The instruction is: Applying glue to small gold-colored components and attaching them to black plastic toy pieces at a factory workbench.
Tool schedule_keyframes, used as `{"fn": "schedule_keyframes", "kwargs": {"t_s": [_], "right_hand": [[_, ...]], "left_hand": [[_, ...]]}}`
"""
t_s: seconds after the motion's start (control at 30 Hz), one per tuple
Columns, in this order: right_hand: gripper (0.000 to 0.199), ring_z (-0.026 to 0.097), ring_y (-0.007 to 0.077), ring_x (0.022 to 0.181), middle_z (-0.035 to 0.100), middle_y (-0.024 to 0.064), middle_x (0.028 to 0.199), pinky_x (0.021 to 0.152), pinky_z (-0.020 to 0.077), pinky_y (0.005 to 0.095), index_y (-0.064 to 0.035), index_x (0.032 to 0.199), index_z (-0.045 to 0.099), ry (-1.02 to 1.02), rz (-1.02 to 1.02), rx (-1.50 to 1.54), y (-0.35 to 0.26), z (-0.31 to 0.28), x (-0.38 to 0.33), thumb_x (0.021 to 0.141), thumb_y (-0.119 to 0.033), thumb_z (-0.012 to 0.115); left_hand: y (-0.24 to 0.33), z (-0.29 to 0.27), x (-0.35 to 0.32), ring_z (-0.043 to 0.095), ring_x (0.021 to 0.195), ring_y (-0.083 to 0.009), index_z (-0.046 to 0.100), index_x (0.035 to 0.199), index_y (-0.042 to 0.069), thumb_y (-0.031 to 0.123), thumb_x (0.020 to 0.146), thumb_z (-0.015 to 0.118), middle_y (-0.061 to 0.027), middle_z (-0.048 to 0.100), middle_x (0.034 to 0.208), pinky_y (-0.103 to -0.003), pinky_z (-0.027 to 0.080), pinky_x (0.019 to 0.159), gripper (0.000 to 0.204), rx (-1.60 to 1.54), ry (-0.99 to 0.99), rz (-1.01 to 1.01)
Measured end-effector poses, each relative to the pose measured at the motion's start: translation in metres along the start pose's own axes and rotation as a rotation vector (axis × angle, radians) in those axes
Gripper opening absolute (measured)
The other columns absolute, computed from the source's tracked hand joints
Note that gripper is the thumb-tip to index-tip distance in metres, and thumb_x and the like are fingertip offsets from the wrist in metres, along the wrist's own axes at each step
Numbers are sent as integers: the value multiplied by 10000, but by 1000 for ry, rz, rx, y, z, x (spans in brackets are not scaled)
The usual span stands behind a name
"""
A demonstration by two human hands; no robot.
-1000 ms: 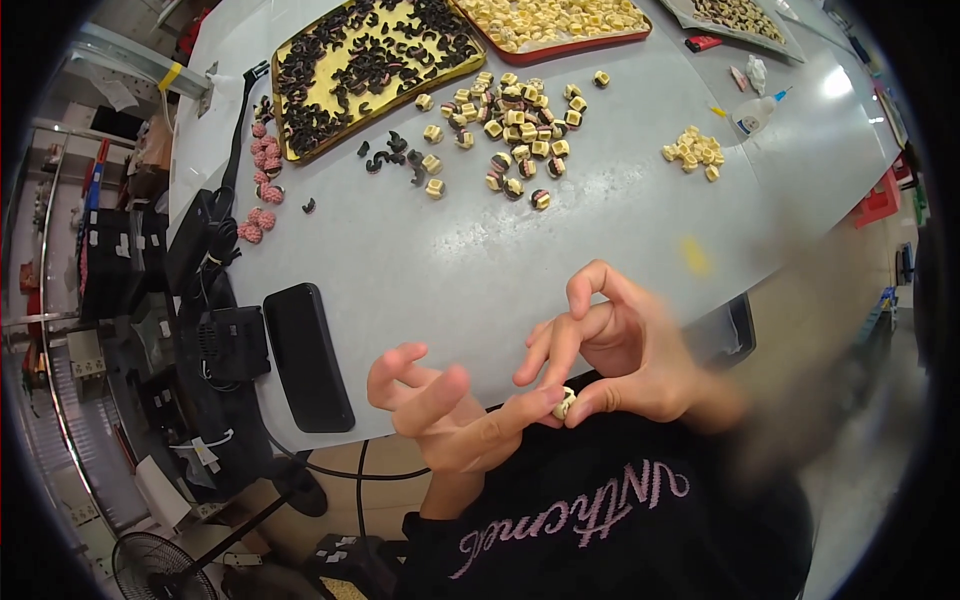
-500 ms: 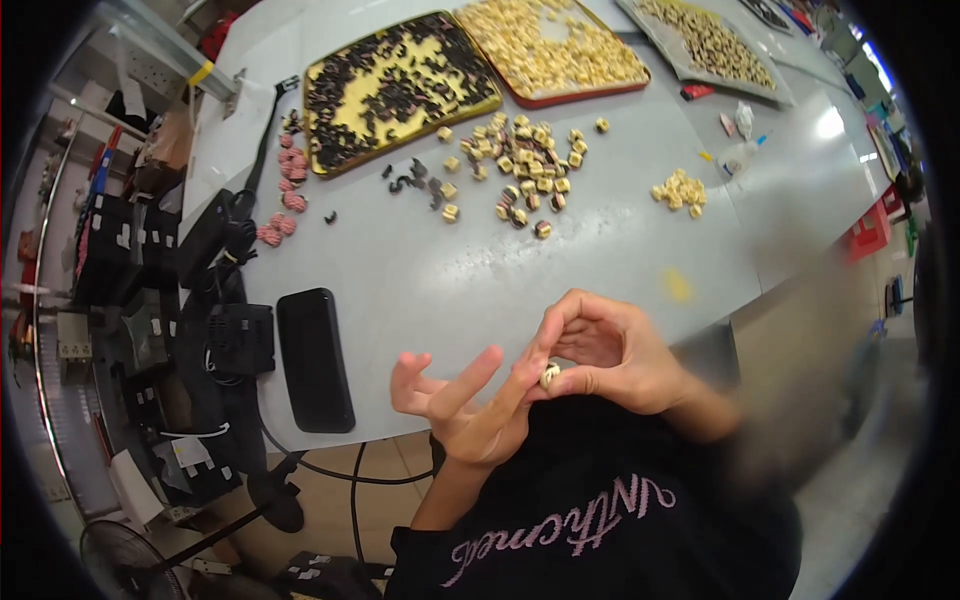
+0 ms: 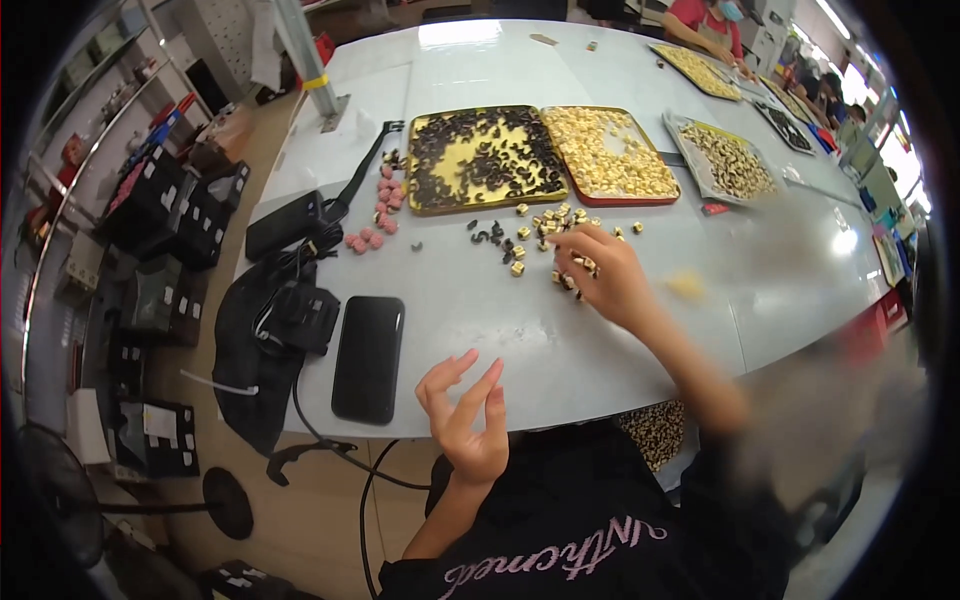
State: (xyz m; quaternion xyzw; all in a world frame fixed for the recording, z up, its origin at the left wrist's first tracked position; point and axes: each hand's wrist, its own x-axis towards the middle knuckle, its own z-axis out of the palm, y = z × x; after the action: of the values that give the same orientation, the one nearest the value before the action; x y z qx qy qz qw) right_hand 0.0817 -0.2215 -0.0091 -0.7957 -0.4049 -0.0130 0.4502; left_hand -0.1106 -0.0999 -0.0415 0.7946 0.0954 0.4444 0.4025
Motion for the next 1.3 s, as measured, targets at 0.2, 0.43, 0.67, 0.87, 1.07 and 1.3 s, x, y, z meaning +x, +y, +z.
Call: {"fn": "schedule_keyframes", "kwargs": {"t_s": [0.2, 0.43, 0.67, 0.87, 1.07, 1.3], "right_hand": [[166, 552, 271, 913, 589, 78, 948, 768, 462, 353, -29, 913, 606, 13, -316, -477, 14, 18, 27, 747, -23, 618], [158, 542, 289, 919, 578, 88, 931, 772, 456, 367, -32, 919, 601, -141, -434, -280, -8, 83, 77, 760, -36, 604], [140, 562, 293, 845, 571, 109, 916, 719, 467, 362, -32, 896, 594, -221, -425, -291, 3, 126, 103, 758, -45, 610], [109, 587, 236, 687, 576, 94, 754, 612, 470, 315, -25, 835, 605, -306, -392, 35, -25, 91, 57, 731, -12, 636], [122, 596, 196, 715, 610, 88, 803, 617, 465, 272, -18, 809, 639, -126, -153, 244, -57, 28, -32, 704, 42, 657], [134, 584, 194, 775, 615, 100, 846, 688, 462, 282, -1, 834, 632, -4, 50, 288, -47, -21, -82, 721, 68, 618]], "left_hand": [[-13, -1, 13, 577, 768, -195, 670, 884, 35, -33, 727, 655, -79, 613, 875, -270, 461, 652, 172, -156, -11, -27], [-15, 7, 14, 544, 645, -133, 666, 875, 15, -44, 729, 659, -64, 600, 709, -231, 433, 604, 158, -260, 26, -177], [-21, 10, 13, 548, 674, -135, 650, 919, -3, -7, 781, 626, -70, 596, 773, -236, 438, 637, 141, -191, 53, -246], [-26, 10, 10, 561, 719, -157, 627, 976, -24, -3, 802, 604, -93, 575, 896, -252, 455, 682, 177, -214, 170, -312], [-6, 25, 8, 588, 728, -183, 633, 975, -3, -59, 722, 655, -110, 583, 887, -264, 483, 657, 261, -336, 43, -245], [4, 57, 1, 589, 694, -179, 635, 939, -2, -111, 660, 675, -119, 596, 848, -256, 499, 598, 302, -496, -248, -143]]}}
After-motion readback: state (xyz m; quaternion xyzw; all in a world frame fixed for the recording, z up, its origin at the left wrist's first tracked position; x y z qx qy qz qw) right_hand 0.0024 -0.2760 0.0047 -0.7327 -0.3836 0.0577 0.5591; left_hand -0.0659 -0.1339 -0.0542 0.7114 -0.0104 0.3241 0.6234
